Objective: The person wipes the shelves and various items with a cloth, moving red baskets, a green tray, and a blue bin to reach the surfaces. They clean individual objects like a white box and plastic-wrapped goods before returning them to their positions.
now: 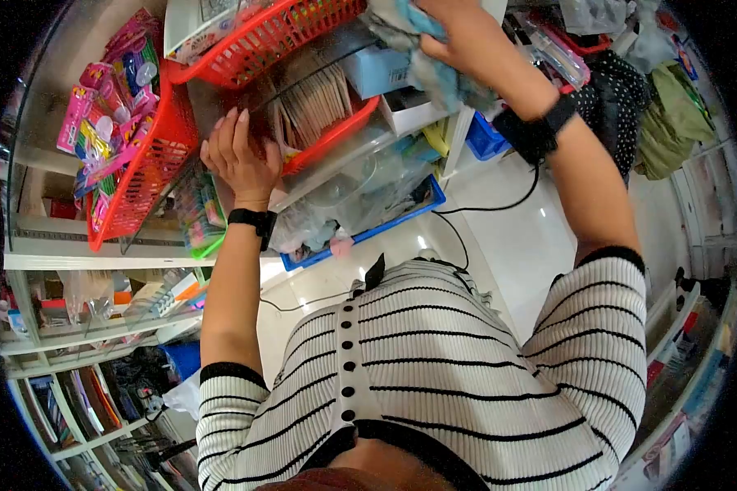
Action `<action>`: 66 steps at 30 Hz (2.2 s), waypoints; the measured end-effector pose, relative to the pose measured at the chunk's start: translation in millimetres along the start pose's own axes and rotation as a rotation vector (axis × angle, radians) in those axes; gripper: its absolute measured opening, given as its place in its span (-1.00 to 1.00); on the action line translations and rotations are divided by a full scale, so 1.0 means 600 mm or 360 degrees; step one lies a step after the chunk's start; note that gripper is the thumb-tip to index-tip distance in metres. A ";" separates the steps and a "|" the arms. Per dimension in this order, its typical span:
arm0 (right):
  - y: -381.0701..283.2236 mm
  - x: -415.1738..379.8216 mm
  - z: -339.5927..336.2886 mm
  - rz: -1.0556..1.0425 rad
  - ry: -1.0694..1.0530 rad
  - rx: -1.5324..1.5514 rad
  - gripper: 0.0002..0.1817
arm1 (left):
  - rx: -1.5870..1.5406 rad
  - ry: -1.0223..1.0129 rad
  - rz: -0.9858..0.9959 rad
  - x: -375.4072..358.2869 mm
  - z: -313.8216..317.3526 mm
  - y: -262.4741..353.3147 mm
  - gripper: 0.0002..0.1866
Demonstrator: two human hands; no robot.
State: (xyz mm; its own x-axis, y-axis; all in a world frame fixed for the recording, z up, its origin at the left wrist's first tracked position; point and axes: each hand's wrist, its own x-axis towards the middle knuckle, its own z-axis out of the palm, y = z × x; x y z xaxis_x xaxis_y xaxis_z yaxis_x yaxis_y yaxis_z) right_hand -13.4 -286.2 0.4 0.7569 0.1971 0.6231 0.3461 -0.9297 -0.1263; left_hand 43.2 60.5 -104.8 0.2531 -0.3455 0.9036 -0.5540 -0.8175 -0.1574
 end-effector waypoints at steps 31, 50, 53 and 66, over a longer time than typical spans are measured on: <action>-0.188 -0.146 0.362 0.0029 -0.0697 -0.0344 -0.68 | -0.0654 -0.1056 -0.1153 -0.295 -0.198 0.051 -0.51; -0.121 -0.154 0.334 0.0120 -0.0822 -0.0252 -0.61 | -0.1262 -0.1193 -0.1205 -0.289 -0.123 0.096 -0.69; -0.146 -0.151 0.344 0.0134 -0.0835 -0.0266 -0.71 | -0.1143 -0.1194 -0.1264 -0.331 -0.161 0.103 -0.72; -0.271 -0.132 0.389 -0.0069 -0.0872 0.0468 -0.71 | -0.1305 -0.1368 -0.1864 -0.392 -0.213 0.104 -0.76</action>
State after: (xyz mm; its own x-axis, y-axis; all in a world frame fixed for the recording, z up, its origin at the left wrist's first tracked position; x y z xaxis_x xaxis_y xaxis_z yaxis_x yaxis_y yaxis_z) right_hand -0.5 -78.2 -208.5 0.8864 0.4360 0.1556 0.4617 -0.8082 -0.3655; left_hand -152.0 149.5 -276.1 0.9827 -0.1249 -0.1371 0.0664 -0.4537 0.8887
